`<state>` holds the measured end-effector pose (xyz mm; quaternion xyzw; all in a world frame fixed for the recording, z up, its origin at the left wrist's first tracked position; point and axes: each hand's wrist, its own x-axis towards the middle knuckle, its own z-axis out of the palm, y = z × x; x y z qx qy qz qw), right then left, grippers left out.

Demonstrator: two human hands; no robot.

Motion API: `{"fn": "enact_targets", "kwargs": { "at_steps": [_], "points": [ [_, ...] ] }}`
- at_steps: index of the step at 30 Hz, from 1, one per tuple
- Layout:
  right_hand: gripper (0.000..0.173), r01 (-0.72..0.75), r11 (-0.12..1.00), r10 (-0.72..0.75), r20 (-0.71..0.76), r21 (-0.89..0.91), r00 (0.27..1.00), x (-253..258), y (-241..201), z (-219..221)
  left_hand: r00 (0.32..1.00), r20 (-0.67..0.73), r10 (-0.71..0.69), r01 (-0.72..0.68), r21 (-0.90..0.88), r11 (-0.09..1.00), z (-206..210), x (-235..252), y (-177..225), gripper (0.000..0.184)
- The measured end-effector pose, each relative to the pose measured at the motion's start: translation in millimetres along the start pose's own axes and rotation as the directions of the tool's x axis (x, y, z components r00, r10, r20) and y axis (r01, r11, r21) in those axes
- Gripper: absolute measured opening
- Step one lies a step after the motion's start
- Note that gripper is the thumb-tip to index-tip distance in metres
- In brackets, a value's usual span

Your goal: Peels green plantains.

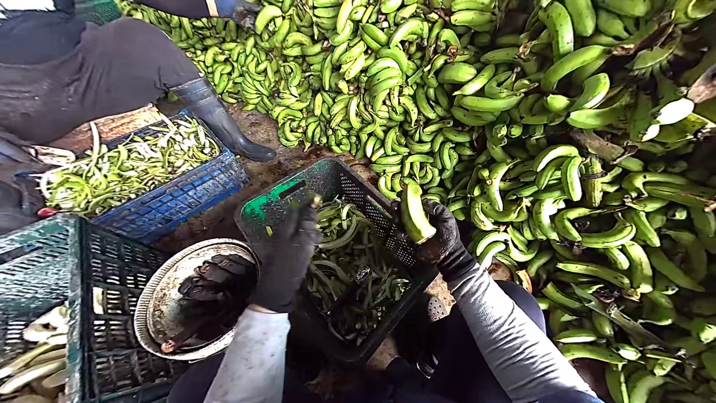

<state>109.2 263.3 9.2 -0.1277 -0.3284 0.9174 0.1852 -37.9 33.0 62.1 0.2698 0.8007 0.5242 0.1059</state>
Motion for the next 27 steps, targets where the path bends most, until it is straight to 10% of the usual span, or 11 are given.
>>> {"fn": "enact_targets", "kwargs": {
  "at_steps": [7, 15, 27],
  "points": [
    [0.05, 0.027, 0.998, -0.02, -0.104, 0.065, 0.994, 7, 2, 21, 0.985, 0.153, 0.076, -0.139, 0.457, 0.878, 28, -2, -9, 0.046],
    [0.032, 0.224, 0.974, -0.226, -0.144, -0.034, 0.963, 12, 31, 39, 0.842, 0.12, 0.526, -0.536, 0.08, 0.84, 74, -32, 2, 0.048],
    [0.028, 0.094, 0.981, -0.086, -0.054, 0.17, 0.995, 6, 51, 32, 0.876, 0.229, 0.424, -0.409, -0.112, 0.906, 75, -24, -8, 0.035]
  ]
}}
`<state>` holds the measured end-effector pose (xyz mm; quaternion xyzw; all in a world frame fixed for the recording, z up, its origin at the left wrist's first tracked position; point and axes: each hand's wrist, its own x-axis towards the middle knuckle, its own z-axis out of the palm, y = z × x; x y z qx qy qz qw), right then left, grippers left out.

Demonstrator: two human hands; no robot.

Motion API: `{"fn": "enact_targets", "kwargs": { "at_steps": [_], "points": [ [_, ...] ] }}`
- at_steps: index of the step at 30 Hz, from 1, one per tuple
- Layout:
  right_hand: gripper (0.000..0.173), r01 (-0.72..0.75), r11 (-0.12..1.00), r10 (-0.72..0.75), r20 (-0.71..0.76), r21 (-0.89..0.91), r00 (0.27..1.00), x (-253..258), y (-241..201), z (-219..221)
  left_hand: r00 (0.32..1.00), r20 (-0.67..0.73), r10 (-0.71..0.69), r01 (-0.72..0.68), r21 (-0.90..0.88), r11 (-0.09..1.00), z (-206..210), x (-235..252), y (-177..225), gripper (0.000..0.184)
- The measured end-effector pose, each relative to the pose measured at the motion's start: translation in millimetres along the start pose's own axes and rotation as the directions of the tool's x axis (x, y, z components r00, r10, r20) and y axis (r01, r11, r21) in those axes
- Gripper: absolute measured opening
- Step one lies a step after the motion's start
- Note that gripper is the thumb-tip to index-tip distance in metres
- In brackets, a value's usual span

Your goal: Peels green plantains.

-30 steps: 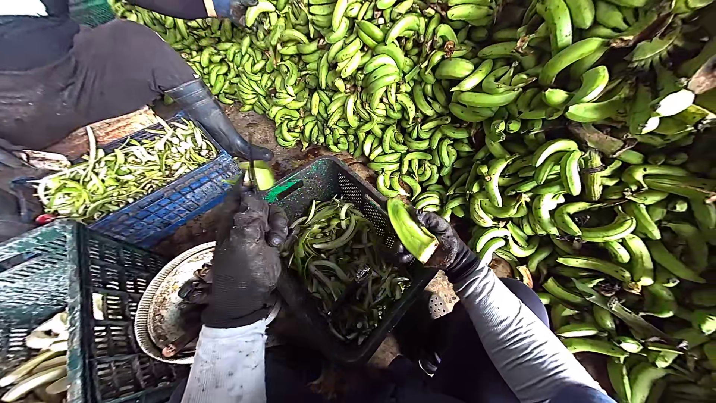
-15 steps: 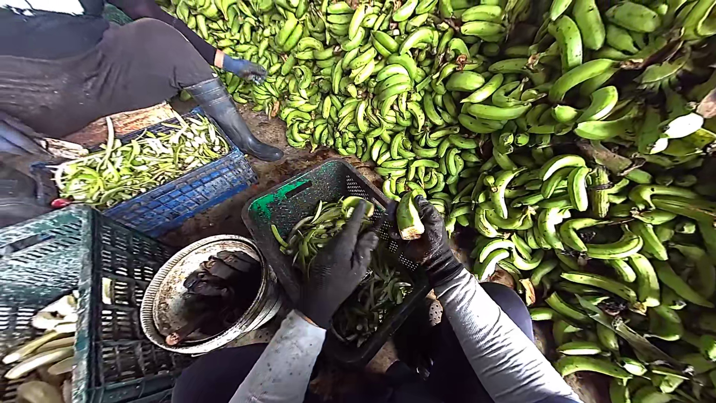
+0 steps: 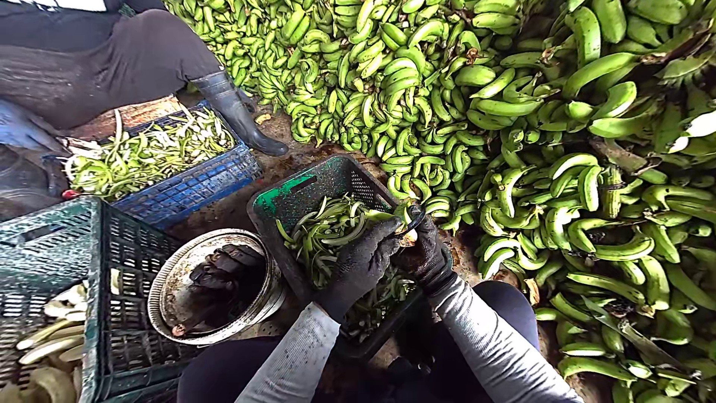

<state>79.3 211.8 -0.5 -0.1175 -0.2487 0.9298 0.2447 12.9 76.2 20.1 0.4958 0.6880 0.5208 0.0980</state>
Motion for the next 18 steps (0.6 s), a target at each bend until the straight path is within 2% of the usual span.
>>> {"fn": "enact_targets", "kwargs": {
  "at_steps": [1, 3, 5, 7, 11, 13, 15, 18],
  "points": [
    [0.031, -0.043, 0.999, 0.044, 0.025, -0.02, 0.999, -1, -3, -4, 0.997, 0.065, -0.049, 0.058, -0.146, 0.988, -4, 0, 4, 0.035],
    [0.036, -0.175, 0.981, 0.184, 0.111, -0.084, 0.977, -6, -16, -10, 0.968, 0.206, -0.145, 0.22, -0.411, 0.885, -16, 0, 13, 0.033],
    [0.036, -0.318, 0.93, 0.358, 0.247, -0.186, 0.9, -11, -30, -16, 0.95, 0.22, -0.223, 0.305, -0.476, 0.825, -31, 1, 13, 0.031],
    [0.037, -0.382, 0.884, 0.462, 0.381, -0.268, 0.801, -14, -39, -21, 0.952, 0.117, -0.282, 0.304, -0.461, 0.834, -47, 4, 7, 0.033],
    [0.049, -0.371, 0.89, 0.456, 0.557, -0.265, 0.694, -25, -46, -28, 0.91, -0.204, -0.36, 0.232, -0.468, 0.852, -88, 10, -7, 0.031],
    [0.048, -0.312, 0.915, 0.403, 0.523, -0.258, 0.751, -25, -49, -30, 0.887, -0.297, -0.354, 0.182, -0.48, 0.858, -95, 15, -3, 0.03],
    [0.046, -0.257, 0.929, 0.351, 0.414, -0.266, 0.84, -19, -50, -26, 0.894, -0.275, -0.354, 0.224, -0.408, 0.885, -86, 14, 3, 0.031],
    [0.049, -0.214, 0.943, 0.288, 0.305, -0.253, 0.908, -8, -51, -27, 0.897, -0.211, -0.389, 0.392, -0.031, 0.919, -68, 9, -9, 0.041]
  ]
}}
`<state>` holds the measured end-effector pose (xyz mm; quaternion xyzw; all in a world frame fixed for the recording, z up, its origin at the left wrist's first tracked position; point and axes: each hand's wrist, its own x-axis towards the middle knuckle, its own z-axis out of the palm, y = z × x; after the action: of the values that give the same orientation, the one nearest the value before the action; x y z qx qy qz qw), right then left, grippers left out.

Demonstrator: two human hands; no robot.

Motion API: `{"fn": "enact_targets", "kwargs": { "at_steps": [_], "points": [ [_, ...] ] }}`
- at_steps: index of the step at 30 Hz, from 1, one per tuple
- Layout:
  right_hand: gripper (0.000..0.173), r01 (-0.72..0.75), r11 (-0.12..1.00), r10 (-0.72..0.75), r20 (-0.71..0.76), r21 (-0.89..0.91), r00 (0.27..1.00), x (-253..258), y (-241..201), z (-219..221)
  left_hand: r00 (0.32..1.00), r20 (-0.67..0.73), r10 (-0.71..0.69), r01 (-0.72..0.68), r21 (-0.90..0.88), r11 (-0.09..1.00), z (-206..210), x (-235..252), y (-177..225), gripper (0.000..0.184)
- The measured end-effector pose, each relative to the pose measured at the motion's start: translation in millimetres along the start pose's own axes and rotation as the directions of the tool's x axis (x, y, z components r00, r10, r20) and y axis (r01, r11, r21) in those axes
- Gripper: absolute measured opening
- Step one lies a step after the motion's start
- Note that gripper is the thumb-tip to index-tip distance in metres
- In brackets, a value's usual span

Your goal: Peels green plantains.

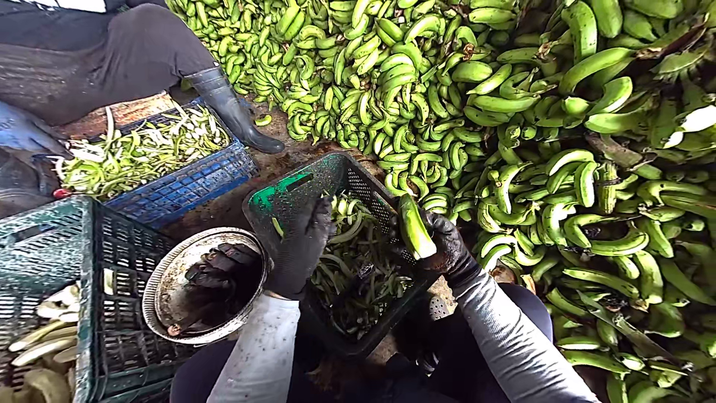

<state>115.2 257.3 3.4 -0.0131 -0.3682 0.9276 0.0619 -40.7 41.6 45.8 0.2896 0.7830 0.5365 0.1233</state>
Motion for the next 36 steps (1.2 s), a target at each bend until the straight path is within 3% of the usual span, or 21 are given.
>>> {"fn": "enact_targets", "kwargs": {
  "at_steps": [3, 5, 7, 8, 10, 13, 17, 21, 24, 26, 28, 30, 32, 36],
  "points": [
    [0.048, 0.04, 0.998, -0.033, -0.138, 0.046, 0.99, 5, -3, 2, 0.998, 0.069, -0.01, -0.01, 0.289, 0.957, 6, 2, -7, 0.042],
    [0.055, 0.036, 0.996, -0.019, -0.21, 0.079, 0.978, 8, -4, 0, 0.997, 0.082, 0.014, -0.046, 0.395, 0.918, 9, 0, -4, 0.038],
    [0.063, 0.061, 0.989, -0.026, -0.254, 0.132, 0.967, 11, -3, 0, 0.996, 0.088, 0.028, -0.066, 0.464, 0.883, 12, -2, -2, 0.047],
    [0.07, 0.066, 0.985, -0.022, -0.262, 0.161, 0.965, 12, -3, 2, 0.993, 0.102, 0.059, -0.1, 0.471, 0.876, 15, -5, -1, 0.051],
    [0.075, 0.066, 0.978, -0.014, -0.258, 0.196, 0.966, 15, -3, 5, 0.96, 0.13, 0.249, -0.281, 0.416, 0.865, 25, -14, -2, 0.054],
    [0.063, 0.116, 0.98, -0.072, -0.256, 0.163, 0.964, 17, 7, 7, 0.844, 0.185, 0.503, -0.534, 0.223, 0.815, 49, -28, 1, 0.048],
    [0.05, 0.254, 0.958, -0.203, -0.307, 0.135, 0.93, 14, 20, 18, 0.78, 0.216, 0.587, -0.625, 0.23, 0.746, 76, -40, 3, 0.039],
    [0.048, 0.276, 0.935, -0.187, -0.349, 0.223, 0.918, 14, 27, 27, 0.784, 0.165, 0.598, -0.618, 0.287, 0.732, 82, -40, -2, 0.034],
    [0.048, 0.199, 0.953, -0.108, -0.358, 0.228, 0.928, 12, 34, 27, 0.82, 0.187, 0.542, -0.57, 0.171, 0.803, 80, -40, -3, 0.031],
    [0.05, 0.105, 0.97, -0.035, -0.301, 0.217, 0.953, 9, 33, 19, 0.875, 0.321, 0.364, -0.357, -0.081, 0.93, 71, -41, 5, 0.033],
    [0.051, 0.002, 0.979, 0.029, -0.148, 0.204, 0.989, 4, 28, 12, 0.894, 0.407, 0.186, -0.062, -0.298, 0.953, 57, -37, 12, 0.034],
    [0.054, -0.137, 0.957, 0.13, 0.044, 0.256, 0.991, -1, 21, 8, 0.951, 0.302, 0.071, 0.043, -0.354, 0.934, 38, -25, 10, 0.037],
    [0.056, -0.197, 0.942, 0.165, 0.139, 0.273, 0.977, -5, 17, 6, 0.991, 0.104, 0.086, -0.04, -0.38, 0.924, 16, -11, 5, 0.038],
    [0.057, -0.128, 0.97, 0.095, 0.164, 0.207, 0.982, -3, 13, 4, 0.975, -0.203, 0.086, -0.165, -0.412, 0.896, 1, 0, 2, 0.037]
  ]
}}
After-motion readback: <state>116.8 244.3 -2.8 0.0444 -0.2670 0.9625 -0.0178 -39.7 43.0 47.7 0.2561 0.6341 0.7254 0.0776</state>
